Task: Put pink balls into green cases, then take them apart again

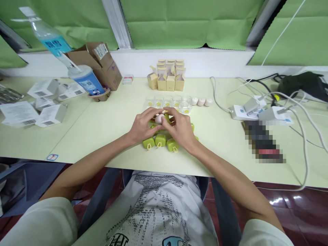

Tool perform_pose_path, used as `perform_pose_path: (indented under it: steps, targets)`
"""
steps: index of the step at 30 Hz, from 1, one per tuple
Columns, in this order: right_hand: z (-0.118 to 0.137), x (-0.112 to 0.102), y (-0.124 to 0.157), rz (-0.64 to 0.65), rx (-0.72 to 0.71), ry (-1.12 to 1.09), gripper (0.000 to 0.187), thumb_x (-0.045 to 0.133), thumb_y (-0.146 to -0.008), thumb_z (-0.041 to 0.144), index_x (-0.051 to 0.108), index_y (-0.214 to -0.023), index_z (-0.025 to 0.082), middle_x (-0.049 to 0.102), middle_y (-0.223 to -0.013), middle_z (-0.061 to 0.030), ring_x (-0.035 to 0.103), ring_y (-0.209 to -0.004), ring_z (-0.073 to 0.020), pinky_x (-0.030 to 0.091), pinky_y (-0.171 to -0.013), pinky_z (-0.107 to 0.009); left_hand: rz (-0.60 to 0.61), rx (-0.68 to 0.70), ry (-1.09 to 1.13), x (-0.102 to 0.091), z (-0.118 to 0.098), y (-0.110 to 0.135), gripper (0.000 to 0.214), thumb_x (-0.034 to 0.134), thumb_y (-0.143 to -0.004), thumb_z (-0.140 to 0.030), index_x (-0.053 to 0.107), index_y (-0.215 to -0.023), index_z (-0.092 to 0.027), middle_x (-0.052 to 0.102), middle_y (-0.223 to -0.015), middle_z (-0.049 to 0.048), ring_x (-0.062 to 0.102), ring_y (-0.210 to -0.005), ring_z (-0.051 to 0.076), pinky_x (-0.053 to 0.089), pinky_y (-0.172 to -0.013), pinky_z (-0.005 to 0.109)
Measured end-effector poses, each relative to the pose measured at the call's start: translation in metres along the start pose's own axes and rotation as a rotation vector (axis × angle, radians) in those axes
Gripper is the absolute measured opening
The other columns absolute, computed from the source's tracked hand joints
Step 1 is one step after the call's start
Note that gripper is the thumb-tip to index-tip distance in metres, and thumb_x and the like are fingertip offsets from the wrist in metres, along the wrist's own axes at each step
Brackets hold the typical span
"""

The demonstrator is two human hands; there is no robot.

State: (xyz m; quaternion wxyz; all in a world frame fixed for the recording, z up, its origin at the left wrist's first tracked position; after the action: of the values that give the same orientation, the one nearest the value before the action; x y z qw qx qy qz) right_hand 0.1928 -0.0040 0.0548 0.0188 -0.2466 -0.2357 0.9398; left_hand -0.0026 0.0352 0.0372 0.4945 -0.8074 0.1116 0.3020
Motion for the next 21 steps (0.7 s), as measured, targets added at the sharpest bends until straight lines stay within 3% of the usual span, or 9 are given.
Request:
perform_pose_path:
  steps: [4, 10, 13, 17, 21]
  targets:
    - [-0.005, 0.006, 0.005, 0.002, -0.147, 0.188, 0.041, 0.062, -0.105, 0.037, 0.075, -0.141, 0.019, 0.087, -0.119, -0.0133, 0.085, -0.092, -0.0285, 0.070, -0.089, -0.046, -0.043, 0.100, -0.018, 0.002, 0.000, 0.001, 0.025, 0.065, -0.109, -0.028, 0.077, -0.130, -0.021, 0.080, -0.122, 0.0093, 0.080, -0.104, 0.019, 0.069, -0.085, 0.033]
    - [-0.005, 0.004, 0.002, 0.061, -0.249, 0.156, 0.041, 0.055, -0.113, 0.037, 0.077, -0.147, 0.026, 0.085, -0.129, -0.0099, 0.083, -0.112, -0.0278, 0.069, -0.099, -0.045, -0.114, 0.078, 0.040, 0.002, -0.004, -0.001, 0.022, 0.066, -0.109, -0.033, 0.079, -0.124, -0.022, 0.079, -0.107, 0.0066, 0.077, -0.095, 0.017, 0.068, -0.077, 0.031]
    - [-0.002, -0.001, -0.001, 0.055, -0.216, 0.072, 0.043, 0.056, -0.115, 0.047, 0.077, -0.148, 0.029, 0.082, -0.134, -0.0093, 0.080, -0.116, -0.0263, 0.071, -0.093, -0.044, -0.127, 0.006, 0.066, -0.001, -0.005, -0.003, 0.025, 0.072, -0.108, -0.041, 0.080, -0.122, -0.022, 0.078, -0.108, 0.0067, 0.076, -0.095, 0.017, 0.068, -0.074, 0.029]
    - [-0.004, -0.006, -0.006, 0.061, -0.092, -0.045, 0.049, 0.065, -0.109, 0.061, 0.079, -0.144, 0.030, 0.080, -0.131, -0.0106, 0.077, -0.106, -0.0244, 0.071, -0.082, -0.041, -0.097, -0.072, 0.147, -0.003, -0.004, -0.006, 0.032, 0.072, -0.109, -0.047, 0.079, -0.126, -0.021, 0.082, -0.119, 0.0105, 0.078, -0.107, 0.020, 0.068, -0.080, 0.031]
    - [-0.011, -0.011, -0.013, 0.150, 0.039, -0.202, 0.053, 0.076, -0.101, 0.063, 0.080, -0.136, 0.024, 0.083, -0.129, -0.0101, 0.079, -0.104, -0.0245, 0.069, -0.091, -0.042, -0.066, -0.089, 0.228, -0.001, -0.003, -0.007, 0.032, 0.070, -0.110, -0.044, 0.078, -0.131, -0.022, 0.083, -0.125, 0.0108, 0.079, -0.115, 0.021, 0.068, -0.091, 0.034]
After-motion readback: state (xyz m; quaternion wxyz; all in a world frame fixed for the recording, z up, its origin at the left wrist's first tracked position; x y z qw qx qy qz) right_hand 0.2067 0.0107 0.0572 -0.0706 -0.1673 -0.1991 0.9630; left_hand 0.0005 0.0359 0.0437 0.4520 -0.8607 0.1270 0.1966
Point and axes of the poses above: each hand's wrist, its own y-axis away from the middle knuckle, its own x-axis out of the palm, z = x × y, the point moved 2 cm from there along -y, towards the middle knuckle
